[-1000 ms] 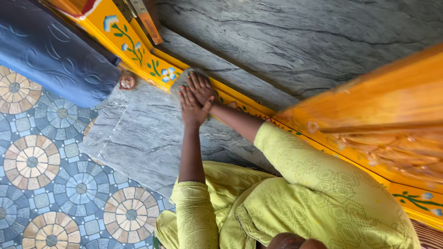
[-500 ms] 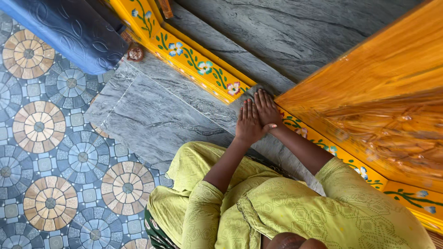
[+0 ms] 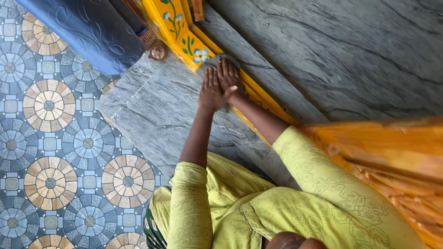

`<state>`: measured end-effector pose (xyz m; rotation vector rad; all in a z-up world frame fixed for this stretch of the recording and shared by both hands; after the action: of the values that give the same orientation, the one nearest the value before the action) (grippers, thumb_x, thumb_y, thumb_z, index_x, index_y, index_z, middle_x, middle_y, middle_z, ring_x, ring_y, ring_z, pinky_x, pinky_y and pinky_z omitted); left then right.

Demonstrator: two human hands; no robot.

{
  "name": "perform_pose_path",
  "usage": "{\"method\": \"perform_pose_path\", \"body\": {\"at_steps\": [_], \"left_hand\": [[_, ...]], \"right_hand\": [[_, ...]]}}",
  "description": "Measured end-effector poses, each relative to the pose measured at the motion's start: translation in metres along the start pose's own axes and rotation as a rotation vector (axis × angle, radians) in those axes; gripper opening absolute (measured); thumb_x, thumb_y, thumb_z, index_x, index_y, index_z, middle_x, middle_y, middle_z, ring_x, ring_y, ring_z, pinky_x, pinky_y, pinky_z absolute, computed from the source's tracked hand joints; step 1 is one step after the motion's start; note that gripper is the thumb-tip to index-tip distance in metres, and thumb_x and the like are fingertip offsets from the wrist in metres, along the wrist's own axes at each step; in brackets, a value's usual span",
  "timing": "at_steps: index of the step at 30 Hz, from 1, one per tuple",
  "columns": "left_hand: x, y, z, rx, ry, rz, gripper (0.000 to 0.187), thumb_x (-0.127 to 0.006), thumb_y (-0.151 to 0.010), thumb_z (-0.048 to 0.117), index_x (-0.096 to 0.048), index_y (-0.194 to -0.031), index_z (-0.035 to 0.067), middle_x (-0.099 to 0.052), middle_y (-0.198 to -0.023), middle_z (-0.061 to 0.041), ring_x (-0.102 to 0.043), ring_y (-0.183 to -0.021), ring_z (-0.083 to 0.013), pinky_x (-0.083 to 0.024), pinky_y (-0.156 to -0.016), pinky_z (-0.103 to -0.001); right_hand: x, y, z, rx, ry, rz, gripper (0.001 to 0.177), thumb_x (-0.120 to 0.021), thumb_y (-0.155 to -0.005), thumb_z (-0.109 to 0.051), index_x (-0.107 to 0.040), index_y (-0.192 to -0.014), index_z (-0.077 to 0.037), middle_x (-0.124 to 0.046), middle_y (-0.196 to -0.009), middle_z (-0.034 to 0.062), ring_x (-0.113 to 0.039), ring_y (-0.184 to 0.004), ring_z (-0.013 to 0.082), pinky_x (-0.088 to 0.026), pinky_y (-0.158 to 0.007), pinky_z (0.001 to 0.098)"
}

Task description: The person wipes a wooden door and its painted frame using a grey cloth. They clean the upper panels, the handle area, and the lower floral-painted trim, moving from a standing position to sitting on the floor to reach the bottom sections.

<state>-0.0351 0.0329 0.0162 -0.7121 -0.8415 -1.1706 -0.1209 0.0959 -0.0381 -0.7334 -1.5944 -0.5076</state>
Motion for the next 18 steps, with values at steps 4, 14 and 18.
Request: {"method": "perform_pose_path", "body": {"at_steps": [4,14,18], "left_hand": [[0.023,-0.043,-0.048,0.083,0.060,0.018,0.124,-0.035,-0.087,0.089,-0.024,-0.158,-0.012,-0.018,-0.167,-0.032,-0.011,-0.158,-0.0428,-0.018,-0.127,-0.049],[0.040,-0.089,-0.097,0.216,0.003,-0.011,0.118,-0.032,-0.091,0.086,-0.018,-0.159,-0.009,-0.011,-0.169,-0.029,-0.007,-0.159,-0.0393,-0.016,-0.127,-0.046],[0.027,-0.076,-0.084,0.198,-0.003,0.049,0.114,-0.036,-0.094,0.082,-0.019,-0.159,-0.010,-0.011,-0.169,-0.030,-0.007,-0.159,-0.0404,-0.016,-0.128,-0.047]], "right_hand": [[-0.011,-0.074,-0.027,-0.001,-0.055,-0.047,0.079,-0.035,-0.106,-0.052,-0.020,-0.162,0.001,-0.018,-0.168,0.0229,-0.019,-0.157,0.0375,-0.015,-0.127,0.0501],[0.046,-0.130,-0.080,0.094,0.039,-0.027,0.076,-0.037,-0.106,-0.053,-0.023,-0.161,-0.002,-0.019,-0.167,0.0239,-0.020,-0.154,0.0416,-0.017,-0.125,0.0535],[0.078,-0.109,-0.082,0.053,-0.050,0.018,0.073,-0.036,-0.108,-0.049,-0.024,-0.162,-0.001,-0.021,-0.168,0.0223,-0.024,-0.154,0.0388,-0.019,-0.125,0.0544]]}}
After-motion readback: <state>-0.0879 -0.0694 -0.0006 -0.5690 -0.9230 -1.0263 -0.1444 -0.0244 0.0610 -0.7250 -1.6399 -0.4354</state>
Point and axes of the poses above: each hand's wrist, its own y-axis away from the middle knuckle, its own x-axis out of the back of the hand, z = x × y, the point moved 6 cm from there along -y, towards the middle knuckle
